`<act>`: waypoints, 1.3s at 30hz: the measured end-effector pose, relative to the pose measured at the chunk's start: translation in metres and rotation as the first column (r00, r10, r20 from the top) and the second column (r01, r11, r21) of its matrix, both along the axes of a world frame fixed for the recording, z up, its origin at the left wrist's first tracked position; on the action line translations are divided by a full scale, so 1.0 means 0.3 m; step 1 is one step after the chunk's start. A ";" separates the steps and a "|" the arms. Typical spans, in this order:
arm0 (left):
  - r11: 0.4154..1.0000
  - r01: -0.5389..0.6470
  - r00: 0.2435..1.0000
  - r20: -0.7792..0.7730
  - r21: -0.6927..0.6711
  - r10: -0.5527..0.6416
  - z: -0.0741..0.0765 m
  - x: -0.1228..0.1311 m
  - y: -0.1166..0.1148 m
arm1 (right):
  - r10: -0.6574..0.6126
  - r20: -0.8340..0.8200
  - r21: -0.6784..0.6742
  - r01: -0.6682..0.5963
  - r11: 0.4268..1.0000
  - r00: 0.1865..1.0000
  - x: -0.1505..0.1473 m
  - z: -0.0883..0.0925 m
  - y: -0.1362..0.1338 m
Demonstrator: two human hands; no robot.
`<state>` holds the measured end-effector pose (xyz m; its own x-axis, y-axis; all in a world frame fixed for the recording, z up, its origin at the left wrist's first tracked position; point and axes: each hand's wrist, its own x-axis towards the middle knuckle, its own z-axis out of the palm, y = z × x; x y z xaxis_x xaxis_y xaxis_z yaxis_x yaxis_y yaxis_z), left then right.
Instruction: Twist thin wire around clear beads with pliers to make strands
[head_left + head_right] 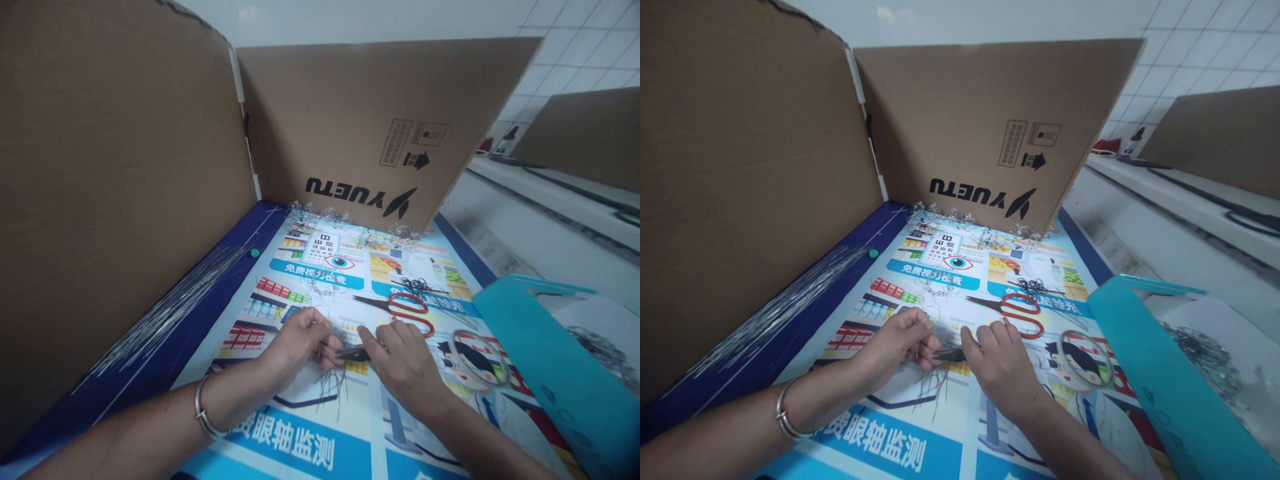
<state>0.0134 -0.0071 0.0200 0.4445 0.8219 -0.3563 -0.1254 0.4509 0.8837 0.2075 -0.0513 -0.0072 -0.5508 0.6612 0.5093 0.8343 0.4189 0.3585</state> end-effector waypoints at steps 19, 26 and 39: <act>0.907 0.139 0.978 -0.201 0.398 -0.062 -0.020 -0.014 0.007 | -0.060 -0.065 -0.211 0.045 0.977 0.996 -0.015 -0.011 -0.002; 0.742 0.293 0.911 -0.411 0.603 -0.026 0.000 -0.031 0.000 | -0.126 -0.041 -0.389 0.100 0.916 0.991 -0.026 0.020 -0.016; 0.943 0.127 0.971 -0.231 0.309 -0.055 -0.001 -0.017 0.030 | -0.109 -0.166 -0.217 0.071 0.973 0.980 -0.008 0.011 0.007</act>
<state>0.0082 0.0020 0.0196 0.4648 0.8674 -0.1777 0.1131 0.1408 0.9835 0.2050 -0.0490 -0.0040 -0.3985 0.8062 0.4373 0.9139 0.3891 0.1156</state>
